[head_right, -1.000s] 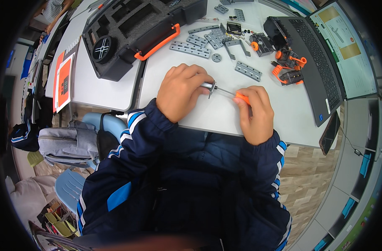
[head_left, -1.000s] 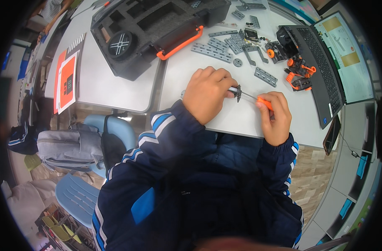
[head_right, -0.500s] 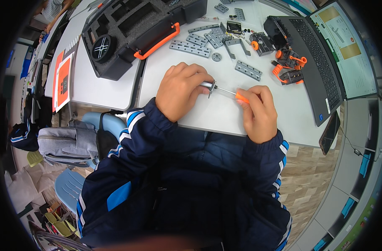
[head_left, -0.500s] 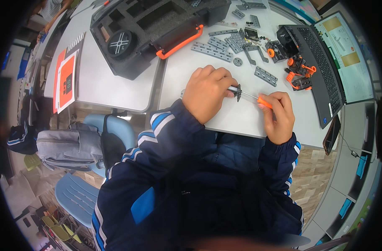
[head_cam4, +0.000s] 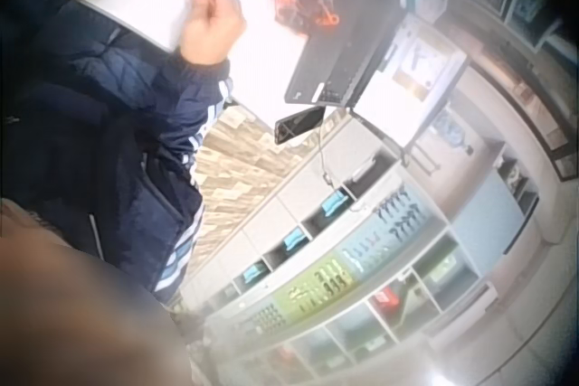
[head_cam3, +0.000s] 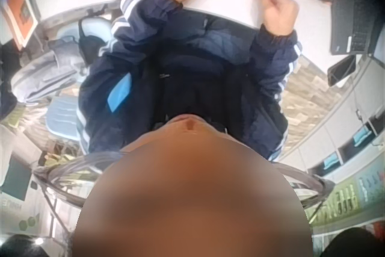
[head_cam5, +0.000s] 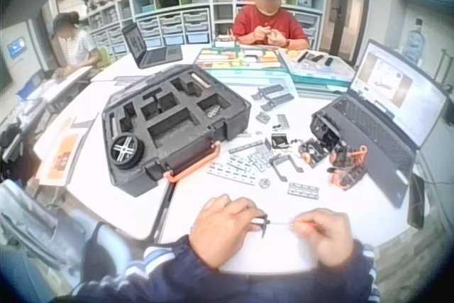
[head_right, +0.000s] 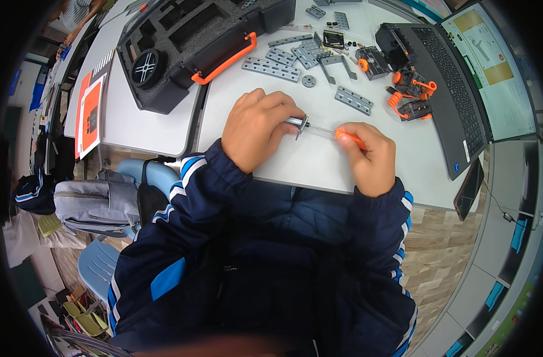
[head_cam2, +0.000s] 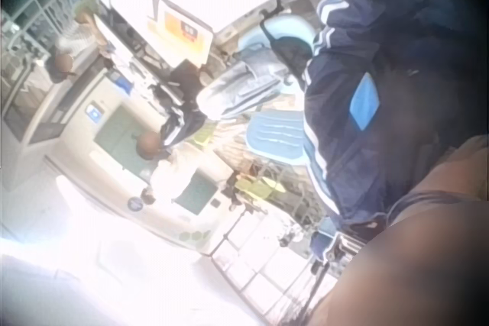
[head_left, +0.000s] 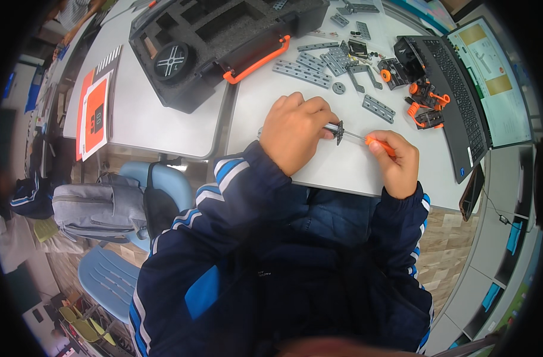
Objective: The person assembles small grey mechanical parts on a white table using an orange screwdriver. They tighten screws on a small assembly, then pick up a perforated metal plate and attach it to the assembly, continuing to tighten screws throughout the clip.
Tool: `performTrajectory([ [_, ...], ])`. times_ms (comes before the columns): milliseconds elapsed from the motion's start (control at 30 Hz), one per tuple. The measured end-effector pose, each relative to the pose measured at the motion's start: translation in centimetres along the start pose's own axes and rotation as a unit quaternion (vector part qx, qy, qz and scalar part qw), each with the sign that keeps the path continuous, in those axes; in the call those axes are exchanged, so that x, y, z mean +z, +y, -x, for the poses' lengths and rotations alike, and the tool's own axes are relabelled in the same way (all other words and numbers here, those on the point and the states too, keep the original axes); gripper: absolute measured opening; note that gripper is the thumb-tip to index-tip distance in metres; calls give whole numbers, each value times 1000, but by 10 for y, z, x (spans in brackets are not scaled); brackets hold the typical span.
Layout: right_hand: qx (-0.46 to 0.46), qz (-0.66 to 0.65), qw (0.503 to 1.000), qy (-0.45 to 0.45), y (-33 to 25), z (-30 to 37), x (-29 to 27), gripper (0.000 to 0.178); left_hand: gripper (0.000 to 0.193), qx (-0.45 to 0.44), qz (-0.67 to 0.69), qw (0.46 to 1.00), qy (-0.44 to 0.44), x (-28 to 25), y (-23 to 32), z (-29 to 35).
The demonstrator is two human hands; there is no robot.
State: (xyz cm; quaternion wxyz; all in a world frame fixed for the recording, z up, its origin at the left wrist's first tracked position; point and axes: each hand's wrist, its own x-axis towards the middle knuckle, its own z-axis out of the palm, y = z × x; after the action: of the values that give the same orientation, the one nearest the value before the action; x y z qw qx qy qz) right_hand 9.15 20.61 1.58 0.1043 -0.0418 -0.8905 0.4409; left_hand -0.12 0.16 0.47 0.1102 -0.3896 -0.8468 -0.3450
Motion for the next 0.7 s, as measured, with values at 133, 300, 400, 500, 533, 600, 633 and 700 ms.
performTrajectory([
  [133, 40, -22, 996, -71, 0, -11, -8, 11, 16, -7, 1, 1000, -4, -2, 1, -1],
  [300, 32, -37, 998, -37, -9, -5, -6, 9, 16, -13, 3, 1000, -3, -3, 1, -1],
  [400, -70, 34, 996, 40, -9, -2, 1, 12, 16, -11, 5, 1000, 2, -2, 1, -1],
  [500, -168, 145, 970, 96, -6, 1, 7, 15, 16, -11, 7, 1000, 1, -2, 0, -1],
  [533, -182, 162, 964, 104, -5, 2, 9, 16, 16, -12, 7, 1000, -1, -2, 0, -1],
  [600, -198, 174, 958, 111, -3, 3, 11, 18, 16, -13, 7, 1000, -2, -2, 0, -1],
  [633, -201, 170, 958, 109, -2, 3, 11, 20, 16, -12, 6, 1000, -2, -2, 0, 0],
  [700, -191, 167, 963, 95, 0, 3, 11, 21, 16, -11, 4, 1000, -1, -2, 1, 0],
])
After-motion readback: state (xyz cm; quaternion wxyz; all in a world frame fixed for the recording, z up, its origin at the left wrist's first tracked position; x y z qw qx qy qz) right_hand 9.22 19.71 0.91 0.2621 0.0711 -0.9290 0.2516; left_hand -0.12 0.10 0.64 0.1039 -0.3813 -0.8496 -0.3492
